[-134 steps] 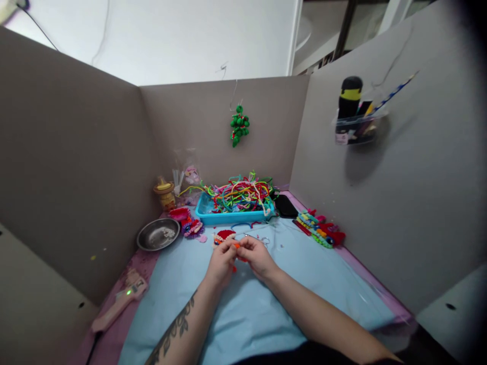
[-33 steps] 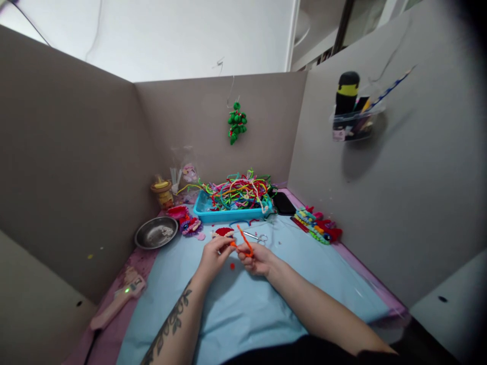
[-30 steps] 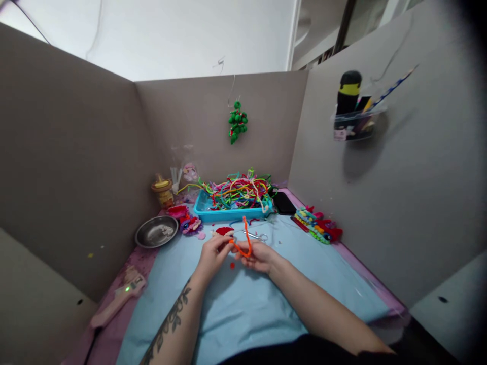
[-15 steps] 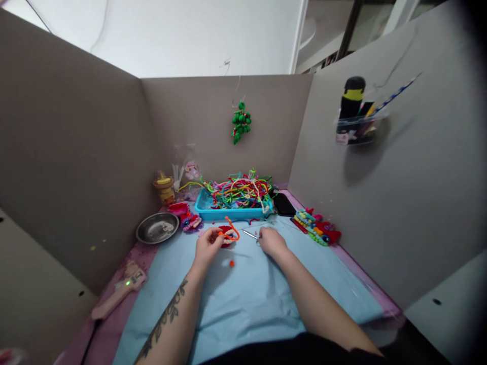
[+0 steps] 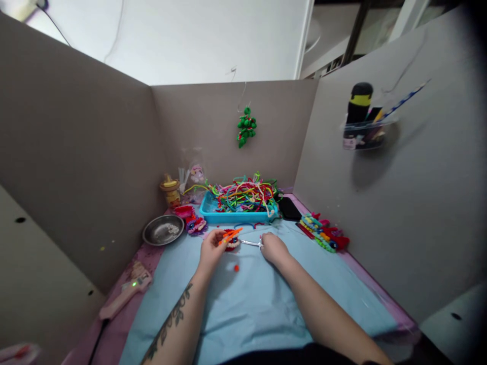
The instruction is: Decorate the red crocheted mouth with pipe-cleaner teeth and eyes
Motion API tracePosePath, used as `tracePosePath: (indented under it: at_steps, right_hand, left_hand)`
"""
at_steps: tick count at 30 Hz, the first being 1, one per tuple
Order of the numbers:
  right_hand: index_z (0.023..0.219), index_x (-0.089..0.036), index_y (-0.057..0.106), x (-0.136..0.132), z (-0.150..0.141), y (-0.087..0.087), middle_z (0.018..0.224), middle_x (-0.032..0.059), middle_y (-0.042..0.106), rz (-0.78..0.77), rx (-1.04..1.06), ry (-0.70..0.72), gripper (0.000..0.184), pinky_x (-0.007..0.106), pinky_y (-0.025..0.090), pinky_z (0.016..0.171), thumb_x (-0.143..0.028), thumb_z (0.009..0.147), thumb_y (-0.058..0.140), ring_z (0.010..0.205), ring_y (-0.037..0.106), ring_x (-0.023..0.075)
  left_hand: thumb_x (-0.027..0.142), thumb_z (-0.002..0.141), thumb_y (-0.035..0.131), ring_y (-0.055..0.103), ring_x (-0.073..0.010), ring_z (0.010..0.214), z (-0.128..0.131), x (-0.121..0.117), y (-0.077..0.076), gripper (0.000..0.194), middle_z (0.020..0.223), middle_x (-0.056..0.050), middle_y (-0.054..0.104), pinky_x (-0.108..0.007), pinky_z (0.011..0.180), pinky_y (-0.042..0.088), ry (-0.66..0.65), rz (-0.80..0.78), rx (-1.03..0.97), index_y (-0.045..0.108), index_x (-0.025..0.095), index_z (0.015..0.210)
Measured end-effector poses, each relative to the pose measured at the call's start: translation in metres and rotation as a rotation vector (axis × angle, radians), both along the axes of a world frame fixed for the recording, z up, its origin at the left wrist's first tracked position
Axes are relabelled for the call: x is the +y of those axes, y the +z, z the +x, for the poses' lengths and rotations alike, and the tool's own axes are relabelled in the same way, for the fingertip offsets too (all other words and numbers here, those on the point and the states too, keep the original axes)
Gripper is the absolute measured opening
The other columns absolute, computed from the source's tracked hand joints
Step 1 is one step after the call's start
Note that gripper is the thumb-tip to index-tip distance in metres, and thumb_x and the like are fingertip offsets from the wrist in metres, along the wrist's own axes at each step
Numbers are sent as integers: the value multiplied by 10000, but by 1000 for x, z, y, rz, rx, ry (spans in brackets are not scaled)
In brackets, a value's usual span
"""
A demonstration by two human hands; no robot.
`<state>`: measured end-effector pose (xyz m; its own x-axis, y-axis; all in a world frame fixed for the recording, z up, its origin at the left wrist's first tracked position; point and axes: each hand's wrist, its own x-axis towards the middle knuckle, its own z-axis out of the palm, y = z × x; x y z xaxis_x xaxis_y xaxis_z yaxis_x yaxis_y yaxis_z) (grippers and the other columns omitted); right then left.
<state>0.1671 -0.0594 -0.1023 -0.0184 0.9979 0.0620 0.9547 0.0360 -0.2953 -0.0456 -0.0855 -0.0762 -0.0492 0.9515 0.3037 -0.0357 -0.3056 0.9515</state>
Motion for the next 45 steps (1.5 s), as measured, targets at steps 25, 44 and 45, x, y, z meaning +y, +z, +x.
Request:
tracePosePath:
  at_steps: [25, 44, 45]
  right_hand:
    - [550, -143, 627, -35, -38, 13, 533, -25, 548, -278, 652, 488, 168, 197, 332, 482, -264, 667, 620, 510, 453, 85]
    - [496, -147, 545, -33, -74, 24, 404, -41, 442, -448, 912, 372, 267, 200, 237, 384, -303, 712, 554, 373, 328, 60]
    - [486, -148, 546, -31, -79, 28, 389, -47, 420, -446, 914, 380, 285, 202, 238, 381, -321, 710, 568, 366, 329, 60]
  left_hand:
    - [260, 778, 579, 601, -167, 734, 6, -1, -10, 118, 795, -44, 643, -273, 670, 475, 79, 205, 241, 646, 172, 819]
    - [257, 807, 545, 571, -173, 758, -15, -2, -2, 122, 803, -42, 629, -272, 683, 443, 321, 308, 352, 640, 183, 828]
    - [262, 813, 536, 569, -178, 780, -20, -2, 0, 131, 822, -47, 624, -276, 694, 442, 356, 308, 349, 635, 181, 840]
